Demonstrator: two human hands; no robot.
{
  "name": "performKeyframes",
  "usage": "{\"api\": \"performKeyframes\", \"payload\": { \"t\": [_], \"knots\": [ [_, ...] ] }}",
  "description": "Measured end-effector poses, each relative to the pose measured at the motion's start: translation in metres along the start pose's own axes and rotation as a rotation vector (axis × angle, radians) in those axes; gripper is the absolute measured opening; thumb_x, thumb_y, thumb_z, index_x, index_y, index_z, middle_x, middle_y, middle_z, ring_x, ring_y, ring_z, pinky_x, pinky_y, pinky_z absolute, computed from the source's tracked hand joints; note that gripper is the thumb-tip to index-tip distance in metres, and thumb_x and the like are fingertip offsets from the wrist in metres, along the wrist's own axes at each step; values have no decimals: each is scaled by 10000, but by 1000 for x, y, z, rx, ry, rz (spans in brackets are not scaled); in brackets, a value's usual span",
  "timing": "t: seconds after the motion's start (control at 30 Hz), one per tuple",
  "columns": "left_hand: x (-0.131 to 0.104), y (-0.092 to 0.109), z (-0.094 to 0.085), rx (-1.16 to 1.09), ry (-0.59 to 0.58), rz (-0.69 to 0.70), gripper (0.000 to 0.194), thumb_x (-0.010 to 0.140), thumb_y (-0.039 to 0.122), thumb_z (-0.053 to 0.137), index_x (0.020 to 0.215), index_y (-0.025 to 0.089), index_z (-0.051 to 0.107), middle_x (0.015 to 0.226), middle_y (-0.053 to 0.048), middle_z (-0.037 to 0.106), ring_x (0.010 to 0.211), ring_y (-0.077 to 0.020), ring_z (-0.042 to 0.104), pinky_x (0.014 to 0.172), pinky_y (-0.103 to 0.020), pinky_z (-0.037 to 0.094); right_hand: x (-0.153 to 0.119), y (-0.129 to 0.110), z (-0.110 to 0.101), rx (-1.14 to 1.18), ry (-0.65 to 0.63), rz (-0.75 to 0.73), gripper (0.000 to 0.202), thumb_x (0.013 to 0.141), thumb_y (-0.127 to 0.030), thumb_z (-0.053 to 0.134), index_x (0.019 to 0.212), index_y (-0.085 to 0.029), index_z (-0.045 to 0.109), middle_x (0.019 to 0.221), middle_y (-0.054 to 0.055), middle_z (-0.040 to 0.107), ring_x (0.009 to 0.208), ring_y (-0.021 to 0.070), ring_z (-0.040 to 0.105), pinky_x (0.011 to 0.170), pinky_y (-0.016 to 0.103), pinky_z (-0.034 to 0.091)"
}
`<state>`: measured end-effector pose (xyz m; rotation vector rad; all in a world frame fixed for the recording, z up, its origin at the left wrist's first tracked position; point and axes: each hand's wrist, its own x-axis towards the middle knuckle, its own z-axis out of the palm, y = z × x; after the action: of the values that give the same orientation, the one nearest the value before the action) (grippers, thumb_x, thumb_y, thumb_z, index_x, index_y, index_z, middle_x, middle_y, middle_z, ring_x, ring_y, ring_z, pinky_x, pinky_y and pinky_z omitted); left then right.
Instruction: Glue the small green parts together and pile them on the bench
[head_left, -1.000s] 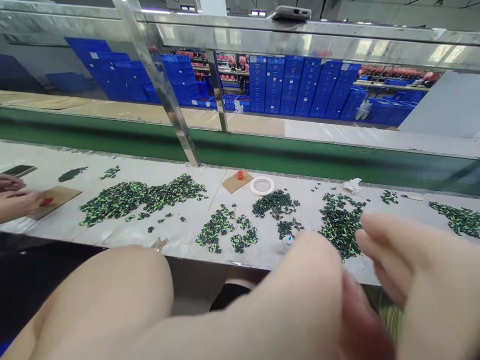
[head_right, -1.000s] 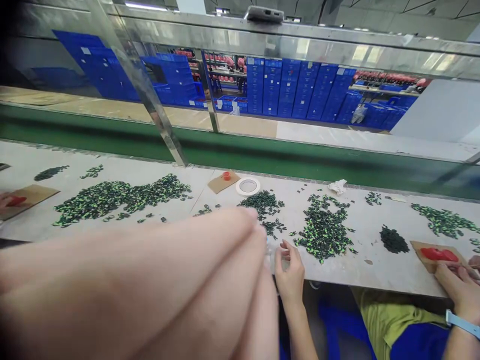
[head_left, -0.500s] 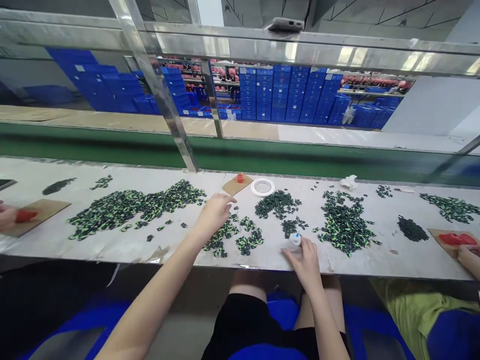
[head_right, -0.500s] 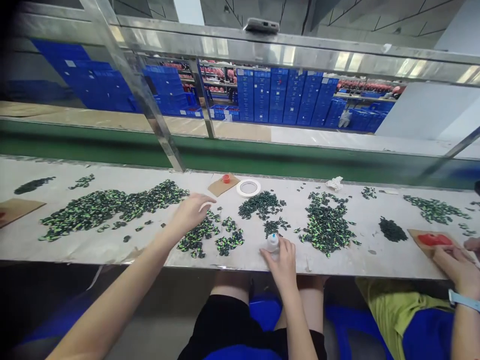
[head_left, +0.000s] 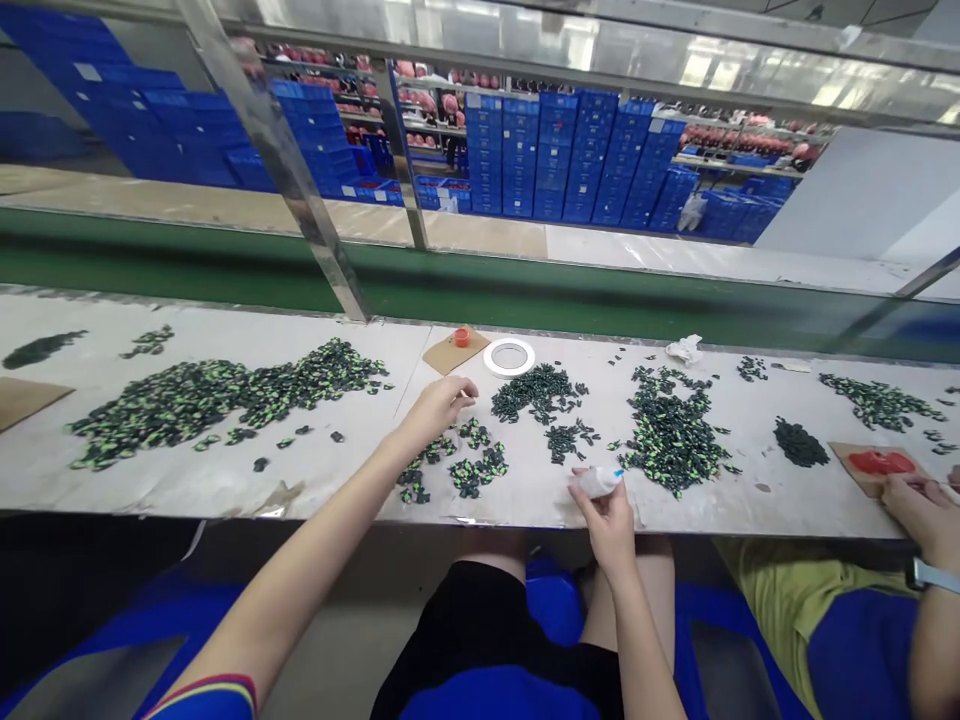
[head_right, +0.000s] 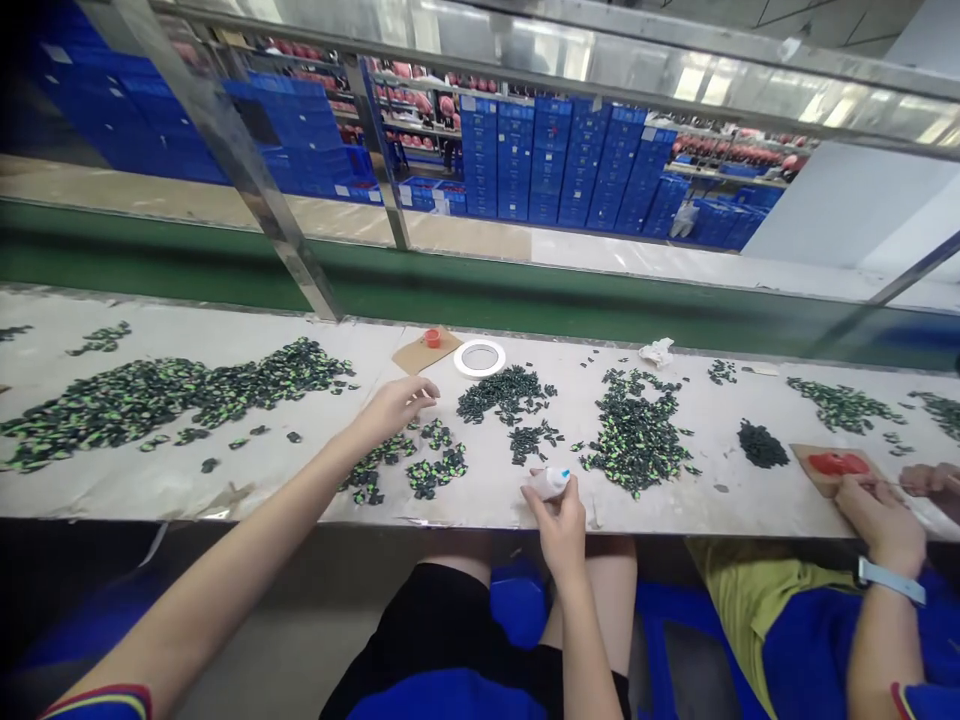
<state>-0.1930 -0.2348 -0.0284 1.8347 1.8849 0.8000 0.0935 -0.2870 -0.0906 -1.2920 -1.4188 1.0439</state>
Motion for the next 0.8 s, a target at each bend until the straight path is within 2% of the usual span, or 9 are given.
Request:
{"api": "performKeyframes", "payload": {
  "t": [0.07,0.1,0.2,0.3,0.4,0.53,0.6,0.7,0.8],
  "knots": [
    [-26,18,13,-97,21,28,139,818,217,555,829,219,694,931,-55,727,869,-218,645,820,-300,468,-2,-3,-3,136,5,7,330,713,-449,712,872,-201,563,863,55,695,813,213,634,767,332,478],
    [-40,27,22,-251,70,55,103,796,239,605,804,220,706,902,-57,736,857,-228,651,813,-306,472,-3,-4,-4,178,22,1,310,693,-428,729,834,-200,571,797,32,683,773,201,627,744,318,477],
    [-80,46,57,-464,158,142,59,766,229,669,752,240,725,804,-42,748,793,-226,662,775,-329,488,-4,-4,-8,224,92,-38,283,654,-402,745,784,-187,615,705,2,644,686,178,585,669,291,463],
    [-100,52,91,-345,200,209,133,806,166,629,755,244,724,807,-25,761,803,-222,670,769,-367,481,-6,1,-14,215,124,-36,283,649,-405,740,777,-165,660,668,3,620,623,159,530,584,268,426],
    [-104,52,114,-156,268,212,182,808,109,629,722,247,711,806,-8,768,880,-240,668,809,-409,457,-6,7,-20,268,140,-17,295,650,-417,736,765,-150,684,643,11,608,587,147,500,551,264,400],
    [-103,52,124,-22,317,204,191,798,94,647,691,244,698,815,-7,768,980,-280,638,835,-456,442,-3,10,-21,371,204,-25,298,644,-413,736,789,-155,699,681,32,638,618,164,545,592,288,432],
    [-103,51,124,-20,327,209,172,807,102,641,728,243,697,833,-9,767,982,-280,635,837,-457,453,-2,9,-21,378,231,-37,297,663,-419,720,801,-157,698,655,22,624,570,144,522,550,272,420],
    [-101,50,124,-56,322,217,151,830,115,613,860,241,691,869,-19,762,994,-264,640,837,-430,477,-2,8,-22,319,217,-51,305,734,-447,653,798,-151,690,614,9,594,486,115,467,466,249,388],
    [-100,50,123,-99,284,215,167,849,132,590,950,238,671,884,-28,756,978,-236,659,815,-382,497,-4,5,-26,206,183,-56,274,747,-421,658,780,-150,689,655,26,632,519,139,533,482,261,440]
  ]
}}
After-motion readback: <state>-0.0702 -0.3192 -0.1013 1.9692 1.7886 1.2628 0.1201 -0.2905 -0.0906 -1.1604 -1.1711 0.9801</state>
